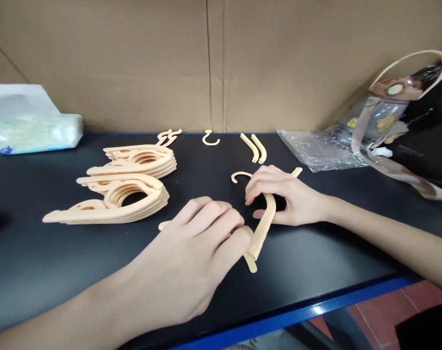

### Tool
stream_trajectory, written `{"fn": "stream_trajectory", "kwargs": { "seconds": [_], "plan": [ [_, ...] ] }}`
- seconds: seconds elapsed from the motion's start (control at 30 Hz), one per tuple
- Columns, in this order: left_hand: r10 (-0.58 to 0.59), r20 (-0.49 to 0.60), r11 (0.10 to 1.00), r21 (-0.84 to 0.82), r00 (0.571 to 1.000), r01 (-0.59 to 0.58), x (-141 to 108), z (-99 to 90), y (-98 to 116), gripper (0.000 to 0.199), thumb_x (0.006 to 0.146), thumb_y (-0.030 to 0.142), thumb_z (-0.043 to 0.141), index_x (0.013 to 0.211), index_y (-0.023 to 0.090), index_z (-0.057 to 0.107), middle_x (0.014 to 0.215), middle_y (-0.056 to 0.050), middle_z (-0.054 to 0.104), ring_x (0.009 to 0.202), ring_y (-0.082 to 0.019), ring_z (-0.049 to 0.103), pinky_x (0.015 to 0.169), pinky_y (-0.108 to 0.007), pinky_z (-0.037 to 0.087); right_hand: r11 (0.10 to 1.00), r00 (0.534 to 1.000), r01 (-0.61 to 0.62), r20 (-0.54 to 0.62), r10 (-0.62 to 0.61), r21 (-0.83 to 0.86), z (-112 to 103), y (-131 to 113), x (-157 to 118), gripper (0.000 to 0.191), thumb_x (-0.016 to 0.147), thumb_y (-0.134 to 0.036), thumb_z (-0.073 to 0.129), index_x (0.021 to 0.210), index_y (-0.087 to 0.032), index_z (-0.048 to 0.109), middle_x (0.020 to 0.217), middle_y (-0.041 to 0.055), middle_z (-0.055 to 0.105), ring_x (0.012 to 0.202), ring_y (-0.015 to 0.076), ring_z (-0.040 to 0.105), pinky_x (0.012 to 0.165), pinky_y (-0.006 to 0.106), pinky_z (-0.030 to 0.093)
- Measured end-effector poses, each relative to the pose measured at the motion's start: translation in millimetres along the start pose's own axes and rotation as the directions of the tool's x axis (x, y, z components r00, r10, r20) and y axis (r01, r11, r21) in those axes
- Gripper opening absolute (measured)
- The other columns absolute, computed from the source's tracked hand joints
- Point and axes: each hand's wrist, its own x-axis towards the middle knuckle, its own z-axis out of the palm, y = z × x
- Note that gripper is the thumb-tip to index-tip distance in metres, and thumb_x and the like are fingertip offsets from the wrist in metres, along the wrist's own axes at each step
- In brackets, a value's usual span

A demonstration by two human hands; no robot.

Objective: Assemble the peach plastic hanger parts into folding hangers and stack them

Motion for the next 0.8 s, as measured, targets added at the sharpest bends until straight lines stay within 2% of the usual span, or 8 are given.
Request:
{"fn": "stream_trajectory", "kwargs": {
  "seconds": [0.07, 0.13, 0.2, 0.27, 0.37, 0.5, 0.67, 0.8],
  "plan": [
    [-0.024, -0.029, 0.999, 0.03, 0.999, 0.025, 0, 2.7, -1, 0.036, 0.084, -0.003, 0.039, 0.103, 0.018, 0.062, 0.111, -0.008, 0.066, 0.109, -0.026, 0.052, 0.088, -0.04, 0.041, 1.0, 0.999, -0.028, 0.026, 0.028, -0.014, -4, 7, -1, 0.011, 0.087, -0.025, 0.072, 0.094, -0.02, 0.065, 0.099, 0.0059, 0.07, 0.098, 0.0216, 0.061, 0.097, 0.044, 0.041],
    [-0.056, -0.078, 0.994, 0.089, 0.995, 0.063, -2, 5.0, -3, 0.039, 0.089, -0.002, 0.038, 0.107, 0.022, 0.063, 0.116, -0.006, 0.065, 0.109, -0.025, 0.054, 0.083, -0.038, 0.043, 0.998, 0.998, -0.063, 0.033, 0.062, 0.011, -7, 13, -1, 0.015, 0.085, -0.025, 0.075, 0.096, -0.02, 0.067, 0.104, 0.0066, 0.07, 0.103, 0.0221, 0.061, 0.098, 0.044, 0.041],
    [-0.106, -0.107, 0.982, 0.145, 0.989, 0.121, -4, 5.9, -5, 0.038, 0.096, 0.004, 0.038, 0.111, 0.026, 0.065, 0.105, -0.005, 0.064, 0.091, -0.022, 0.057, 0.066, -0.034, 0.042, 0.993, 0.995, -0.098, 0.03, 0.097, 0.067, -8, 18, -2, 0.017, 0.084, -0.026, 0.077, 0.098, -0.021, 0.068, 0.108, 0.0069, 0.07, 0.107, 0.022, 0.061, 0.099, 0.044, 0.043],
    [-0.163, -0.102, 0.97, 0.166, 0.981, 0.178, -7, 5.4, -6, 0.033, 0.1, 0.012, 0.041, 0.117, 0.025, 0.066, 0.089, -0.003, 0.06, 0.075, -0.019, 0.055, 0.054, -0.03, 0.037, 0.982, 0.99, -0.138, 0.026, 0.135, 0.132, -9, 20, -2, 0.018, 0.084, -0.028, 0.076, 0.099, -0.021, 0.069, 0.11, 0.0074, 0.069, 0.11, 0.0214, 0.06, 0.098, 0.042, 0.045],
    [-0.183, -0.088, 0.97, 0.148, 0.979, 0.195, -7, 3.5, -7, 0.028, 0.103, 0.017, 0.042, 0.115, 0.021, 0.068, 0.078, -0.001, 0.055, 0.068, -0.016, 0.054, 0.049, -0.027, 0.034, 0.958, 0.98, -0.198, 0.032, 0.196, 0.209, -10, 20, -2, 0.018, 0.085, -0.03, 0.076, 0.099, -0.021, 0.07, 0.111, 0.0076, 0.069, 0.111, 0.0208, 0.061, 0.097, 0.041, 0.048],
    [-0.179, -0.094, 0.978, 0.095, 0.979, 0.188, -4, 3.9, -10, 0.036, 0.107, 0.022, 0.038, 0.095, 0.017, 0.071, 0.076, -0.001, 0.055, 0.062, -0.013, 0.053, 0.05, -0.026, 0.038, 0.933, 0.969, -0.248, 0.064, 0.24, 0.261, -11, 18, -2, 0.016, 0.084, -0.028, 0.075, 0.097, -0.021, 0.071, 0.112, 0.0073, 0.069, 0.113, 0.0215, 0.061, 0.1, 0.043, 0.049],
    [-0.18, -0.053, 0.981, -0.087, 0.982, 0.175, -3, 8.2, -17, 0.031, 0.103, 0.013, 0.039, 0.126, 0.015, 0.061, 0.104, -0.007, 0.062, 0.089, -0.018, 0.059, 0.07, -0.029, 0.049, 0.866, 0.932, -0.359, 0.091, 0.35, 0.348, -9, 15, -1, 0.023, 0.084, -0.026, 0.074, 0.105, -0.021, 0.068, 0.112, 0.0054, 0.067, 0.111, 0.0202, 0.063, 0.101, 0.043, 0.051],
    [-0.251, 0.038, 0.928, -0.276, 0.967, 0.251, -2, 8.9, -17, 0.036, 0.1, 0.009, 0.031, 0.121, 0.016, 0.059, 0.111, -0.006, 0.062, 0.096, -0.018, 0.056, 0.082, -0.031, 0.049, 0.81, 0.903, -0.402, 0.039, 0.428, 0.427, -5, 14, -2, 0.033, 0.079, -0.025, 0.078, 0.109, -0.021, 0.065, 0.116, 0.0048, 0.064, 0.116, 0.0204, 0.061, 0.11, 0.046, 0.046]
  ]
}}
